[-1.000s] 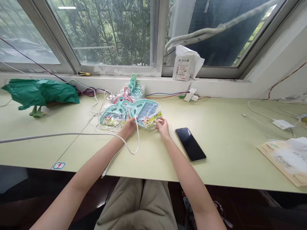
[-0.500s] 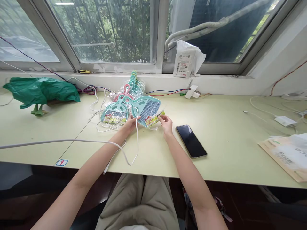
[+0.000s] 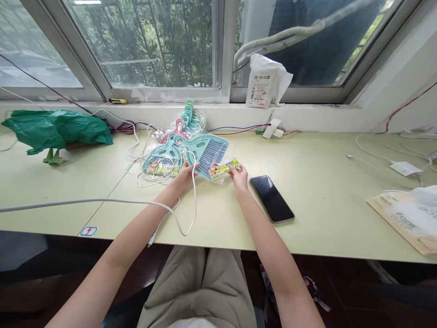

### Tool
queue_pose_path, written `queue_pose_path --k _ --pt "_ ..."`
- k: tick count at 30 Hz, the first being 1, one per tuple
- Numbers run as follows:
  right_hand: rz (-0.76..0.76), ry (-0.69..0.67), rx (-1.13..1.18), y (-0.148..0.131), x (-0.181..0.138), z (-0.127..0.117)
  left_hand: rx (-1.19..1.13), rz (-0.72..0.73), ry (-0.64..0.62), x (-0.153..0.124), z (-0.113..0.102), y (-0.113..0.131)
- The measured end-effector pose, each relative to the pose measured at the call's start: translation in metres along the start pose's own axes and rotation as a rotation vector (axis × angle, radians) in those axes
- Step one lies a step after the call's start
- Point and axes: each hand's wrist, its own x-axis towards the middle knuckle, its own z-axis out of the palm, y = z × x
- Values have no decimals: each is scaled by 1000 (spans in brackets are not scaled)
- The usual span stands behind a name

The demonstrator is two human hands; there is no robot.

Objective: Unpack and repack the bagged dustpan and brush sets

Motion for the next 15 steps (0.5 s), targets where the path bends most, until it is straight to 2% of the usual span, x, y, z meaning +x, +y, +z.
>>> queue_pose_path --k 2,4,6,8,11,15 --pt "-37 64 -53 -5 5 -3 0 7 -1 0 0 1" --pt "-90 188 -33 -13 12 -9 0 2 2 0 0 2" --pt "-127 355 105 -24 20 -15 8 -11 12 0 -1 3" --pt "-158 449 248 -35 26 -22 22 -29 21 1 -1 1" --pt "-160 427 315 -41 26 -26 45 -44 13 3 -3 -2" --pt "-83 238 155 -31 12 -15 54 -56 -25 4 -4 -5"
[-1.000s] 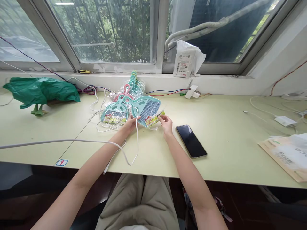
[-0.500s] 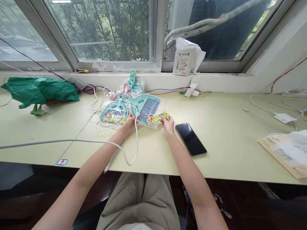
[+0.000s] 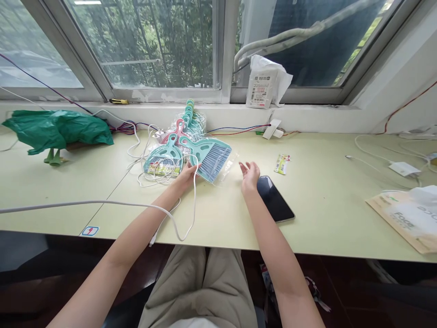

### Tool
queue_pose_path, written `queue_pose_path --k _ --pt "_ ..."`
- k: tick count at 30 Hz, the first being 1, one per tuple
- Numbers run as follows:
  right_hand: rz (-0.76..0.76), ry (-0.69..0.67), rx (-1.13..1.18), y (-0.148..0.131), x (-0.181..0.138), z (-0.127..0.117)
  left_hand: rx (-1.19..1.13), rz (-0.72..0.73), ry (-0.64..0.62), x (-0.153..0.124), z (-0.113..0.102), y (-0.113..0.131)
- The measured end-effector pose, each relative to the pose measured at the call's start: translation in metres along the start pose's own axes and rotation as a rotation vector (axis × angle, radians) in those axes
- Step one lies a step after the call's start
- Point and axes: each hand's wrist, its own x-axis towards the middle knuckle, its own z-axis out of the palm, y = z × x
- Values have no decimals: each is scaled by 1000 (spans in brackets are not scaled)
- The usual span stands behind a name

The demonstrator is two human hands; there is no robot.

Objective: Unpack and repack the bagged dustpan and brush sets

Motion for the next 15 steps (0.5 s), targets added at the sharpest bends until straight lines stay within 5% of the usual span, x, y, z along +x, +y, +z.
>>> queue_pose_path --k 5,15 --pt "-78 -372 -337 16 -25 12 -38 -36 -17 -2 2 1" --pt "-96 -426 -425 13 -14 7 -75 -58 -80 -5 3 4"
